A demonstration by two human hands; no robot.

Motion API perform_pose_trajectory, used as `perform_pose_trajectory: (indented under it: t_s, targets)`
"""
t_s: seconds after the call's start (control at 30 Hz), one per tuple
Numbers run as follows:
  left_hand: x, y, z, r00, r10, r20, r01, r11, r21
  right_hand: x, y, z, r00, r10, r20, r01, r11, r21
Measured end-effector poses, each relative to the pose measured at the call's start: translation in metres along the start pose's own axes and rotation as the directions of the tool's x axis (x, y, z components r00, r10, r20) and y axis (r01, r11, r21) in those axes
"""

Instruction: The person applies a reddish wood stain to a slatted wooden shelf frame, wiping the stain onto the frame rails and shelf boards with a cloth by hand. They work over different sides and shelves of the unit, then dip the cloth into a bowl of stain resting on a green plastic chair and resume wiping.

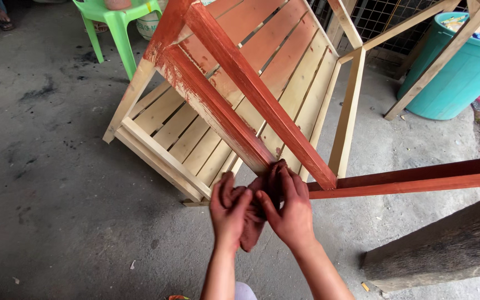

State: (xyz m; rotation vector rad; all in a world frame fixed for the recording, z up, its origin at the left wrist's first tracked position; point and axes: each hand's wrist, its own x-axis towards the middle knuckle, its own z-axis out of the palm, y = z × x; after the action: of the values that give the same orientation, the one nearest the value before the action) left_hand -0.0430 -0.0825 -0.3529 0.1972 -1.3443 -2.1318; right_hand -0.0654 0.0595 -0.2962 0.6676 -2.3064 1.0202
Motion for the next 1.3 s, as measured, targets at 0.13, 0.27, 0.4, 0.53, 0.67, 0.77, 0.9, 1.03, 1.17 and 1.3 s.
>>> perform_pose_trajectory:
  t_s: [0.13,0.27,0.4,0.53,0.67,0.77,0.9,1.03,1.17,1.3]
  targets:
    - [0.002,0.039,-0.006,0.988,0.135,-0.070,-0.146,0.972,-0.187,-0.001,0.008,-0.013,0.992,0.006,0.129,-0.065,0.888,0.455]
    - [-0.004,0.052,0.027,0.981,-0.178,-0.084,0.141,0.933,-0.331,0.000,0.005,-0.007,0.989,-0.002,0.148,-0.097,0.741,0.664]
    - [-0.018,0.039,0.067,0.989,-0.139,0.059,0.150,0.866,-0.477,0.000,-0.003,-0.007,0.966,0.138,0.216,-0.256,0.468,0.846]
    - [-0.021,0.035,0.074,0.989,0.003,0.149,0.039,0.959,-0.282,0.004,-0.007,-0.018,0.850,0.353,0.392,-0.452,0.104,0.886]
    - [-0.010,0.042,0.059,0.984,0.178,-0.011,-0.173,0.969,0.176,0.012,-0.015,-0.016,0.857,0.438,0.273,-0.413,0.266,0.871]
    - [-0.005,0.047,0.039,0.946,0.291,-0.141,-0.143,0.768,0.625,0.017,-0.022,-0.011,0.874,0.452,0.181,-0.329,0.274,0.904]
    - [-0.006,0.050,0.028,0.855,0.503,-0.130,-0.314,0.701,0.641,0.019,-0.036,-0.009,0.889,0.441,0.122,-0.268,0.284,0.921]
    - [-0.010,0.059,0.024,0.996,0.081,0.020,-0.083,0.993,0.080,0.015,-0.050,-0.003,0.908,0.391,0.150,-0.231,0.169,0.958]
    - [-0.009,0.067,0.022,0.930,-0.180,0.320,0.330,0.793,-0.512,0.021,-0.060,0.006,0.926,0.327,0.190,-0.256,0.172,0.951]
    - [0.005,0.075,0.016,0.870,-0.214,0.445,0.482,0.562,-0.672,0.065,-0.068,0.008,0.998,-0.044,0.053,0.013,0.876,0.483]
